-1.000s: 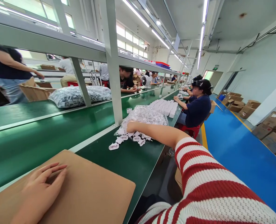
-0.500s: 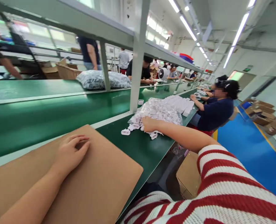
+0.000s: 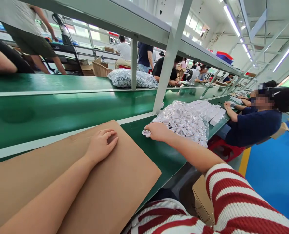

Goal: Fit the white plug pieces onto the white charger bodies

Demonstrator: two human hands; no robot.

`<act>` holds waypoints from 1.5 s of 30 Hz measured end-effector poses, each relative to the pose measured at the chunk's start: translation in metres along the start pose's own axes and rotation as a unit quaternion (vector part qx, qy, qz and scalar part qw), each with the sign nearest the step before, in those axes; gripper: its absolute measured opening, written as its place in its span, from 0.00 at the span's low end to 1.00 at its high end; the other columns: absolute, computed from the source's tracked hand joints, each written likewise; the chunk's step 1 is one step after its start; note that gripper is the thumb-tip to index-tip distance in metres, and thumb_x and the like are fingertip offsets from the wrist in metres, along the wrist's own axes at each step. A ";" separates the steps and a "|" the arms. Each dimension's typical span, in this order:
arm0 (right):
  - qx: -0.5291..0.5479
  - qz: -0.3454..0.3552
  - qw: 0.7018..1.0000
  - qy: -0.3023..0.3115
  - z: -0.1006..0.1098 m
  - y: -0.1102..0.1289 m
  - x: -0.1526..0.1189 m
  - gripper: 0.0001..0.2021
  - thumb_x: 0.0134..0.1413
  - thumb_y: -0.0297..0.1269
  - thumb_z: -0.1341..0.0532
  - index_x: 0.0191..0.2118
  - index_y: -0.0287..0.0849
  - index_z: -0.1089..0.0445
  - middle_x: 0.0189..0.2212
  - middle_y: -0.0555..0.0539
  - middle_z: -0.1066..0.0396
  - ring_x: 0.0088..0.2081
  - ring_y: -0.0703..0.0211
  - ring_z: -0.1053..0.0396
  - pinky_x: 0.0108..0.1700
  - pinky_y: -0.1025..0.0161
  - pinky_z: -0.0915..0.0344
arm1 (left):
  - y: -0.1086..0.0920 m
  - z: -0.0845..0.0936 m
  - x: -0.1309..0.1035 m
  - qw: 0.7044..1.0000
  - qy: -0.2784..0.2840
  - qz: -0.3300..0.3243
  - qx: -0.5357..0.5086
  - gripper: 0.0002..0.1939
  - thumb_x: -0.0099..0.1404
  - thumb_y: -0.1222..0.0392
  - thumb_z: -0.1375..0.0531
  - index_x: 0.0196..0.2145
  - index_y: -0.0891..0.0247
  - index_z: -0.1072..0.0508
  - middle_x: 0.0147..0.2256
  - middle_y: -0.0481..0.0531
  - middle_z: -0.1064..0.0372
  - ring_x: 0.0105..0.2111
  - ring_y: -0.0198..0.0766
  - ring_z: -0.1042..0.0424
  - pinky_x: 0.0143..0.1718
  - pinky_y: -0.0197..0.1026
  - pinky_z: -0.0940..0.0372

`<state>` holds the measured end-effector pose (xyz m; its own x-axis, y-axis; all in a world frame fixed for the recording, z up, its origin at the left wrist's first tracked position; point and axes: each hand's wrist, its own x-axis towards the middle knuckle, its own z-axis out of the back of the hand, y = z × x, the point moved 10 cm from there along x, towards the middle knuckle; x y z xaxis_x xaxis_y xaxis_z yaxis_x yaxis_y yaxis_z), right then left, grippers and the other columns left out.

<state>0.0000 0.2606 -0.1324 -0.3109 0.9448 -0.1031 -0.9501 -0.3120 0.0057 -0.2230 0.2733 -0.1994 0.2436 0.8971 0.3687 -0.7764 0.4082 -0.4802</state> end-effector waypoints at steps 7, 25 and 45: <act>0.093 0.116 0.986 -0.074 -0.014 0.056 0.025 0.14 0.58 0.29 0.37 0.49 0.45 0.26 0.53 0.47 0.24 0.52 0.54 0.25 0.48 0.62 0.31 | 0.001 -0.012 -0.005 0.997 0.044 -0.008 0.056 0.34 0.72 0.39 0.52 0.61 0.66 0.25 0.67 0.64 0.35 0.68 0.58 0.39 0.71 0.63 0.44; 0.504 0.236 0.806 -0.201 -0.027 0.054 0.009 0.13 0.55 0.42 0.28 0.42 0.48 0.29 0.42 0.47 0.24 0.39 0.57 0.26 0.44 0.58 0.26 | -0.049 -0.005 -0.046 0.884 0.057 0.173 -0.430 0.28 0.68 0.37 0.36 0.54 0.60 0.21 0.53 0.59 0.21 0.54 0.50 0.24 0.60 0.50 0.31; 0.749 0.056 0.659 0.040 -0.074 0.061 0.028 0.28 0.27 0.42 0.16 0.39 0.45 0.22 0.30 0.52 0.23 0.29 0.63 0.27 0.34 0.63 0.27 | -0.026 -0.009 -0.067 0.814 0.046 0.214 -0.539 0.21 0.73 0.45 0.36 0.55 0.59 0.18 0.52 0.57 0.20 0.50 0.49 0.22 0.59 0.49 0.28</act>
<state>-0.0649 0.2610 -0.2087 -0.4360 0.8971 -0.0716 0.0991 0.1269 0.9869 -0.2142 0.2044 -0.2188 0.1663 0.9847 -0.0529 0.1466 -0.0777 -0.9861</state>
